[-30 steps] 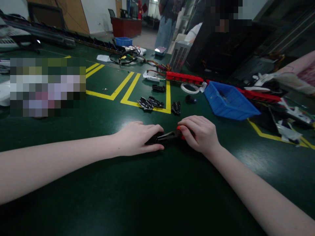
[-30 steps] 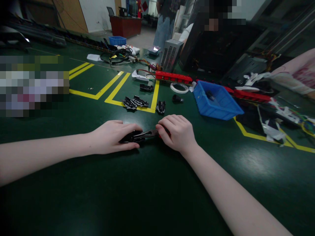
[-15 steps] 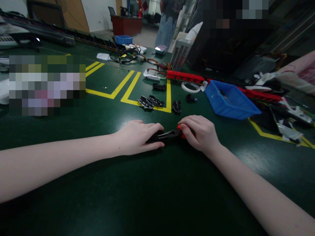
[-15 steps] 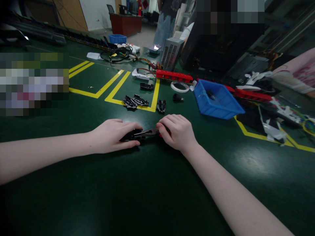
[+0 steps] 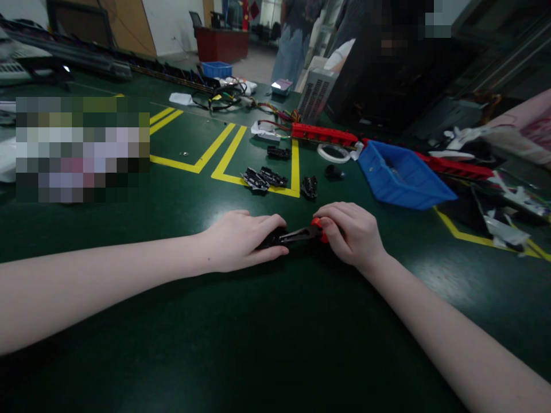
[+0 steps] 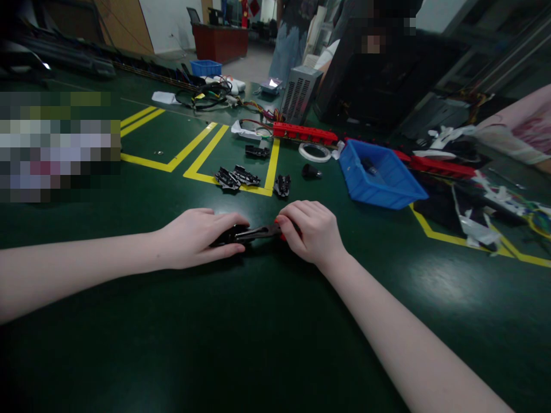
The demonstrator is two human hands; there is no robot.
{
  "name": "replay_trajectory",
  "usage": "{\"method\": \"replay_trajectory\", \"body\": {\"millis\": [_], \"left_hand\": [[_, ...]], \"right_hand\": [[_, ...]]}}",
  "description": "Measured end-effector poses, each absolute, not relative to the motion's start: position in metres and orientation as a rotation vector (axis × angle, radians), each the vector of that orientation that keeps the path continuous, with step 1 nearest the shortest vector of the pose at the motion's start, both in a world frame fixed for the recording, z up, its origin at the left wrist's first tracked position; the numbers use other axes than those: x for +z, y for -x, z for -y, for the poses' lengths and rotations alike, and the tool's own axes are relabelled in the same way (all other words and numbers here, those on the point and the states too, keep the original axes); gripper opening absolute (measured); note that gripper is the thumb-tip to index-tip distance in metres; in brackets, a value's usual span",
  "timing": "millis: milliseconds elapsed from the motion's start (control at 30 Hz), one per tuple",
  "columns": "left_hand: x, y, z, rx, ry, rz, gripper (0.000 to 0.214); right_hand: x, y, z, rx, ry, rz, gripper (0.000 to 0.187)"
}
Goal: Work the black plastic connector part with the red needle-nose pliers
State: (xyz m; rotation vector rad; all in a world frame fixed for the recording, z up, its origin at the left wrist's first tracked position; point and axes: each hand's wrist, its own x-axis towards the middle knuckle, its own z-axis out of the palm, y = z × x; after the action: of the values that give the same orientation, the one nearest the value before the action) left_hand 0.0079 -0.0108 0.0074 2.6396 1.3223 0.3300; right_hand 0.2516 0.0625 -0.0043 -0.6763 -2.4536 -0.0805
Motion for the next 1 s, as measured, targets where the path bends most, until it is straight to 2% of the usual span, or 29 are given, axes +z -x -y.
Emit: {"method": "replay_trajectory", "body": {"millis": [567, 900, 1000], "left_hand": [[0.0052, -0.0095, 0.0108, 0.330, -2.750, -1.252, 0.039], [0.0094, -0.0075, 0.0120, 0.337, -2.643, -1.187, 0.036], [0.0113, -0.0066, 0.0115, 0.338, -2.570, -1.163, 0.037]], "right_hand": [[-0.0017, -0.2500, -0.0618, -0.134, 0.672, 2.587, 0.031], [0.0002, -0.2511, -0.0648, -0.260, 0.568, 2.704, 0.046], [0.0000, -0.2503, -0.0650, -0.305, 0.575, 2.719, 0.045]]}}
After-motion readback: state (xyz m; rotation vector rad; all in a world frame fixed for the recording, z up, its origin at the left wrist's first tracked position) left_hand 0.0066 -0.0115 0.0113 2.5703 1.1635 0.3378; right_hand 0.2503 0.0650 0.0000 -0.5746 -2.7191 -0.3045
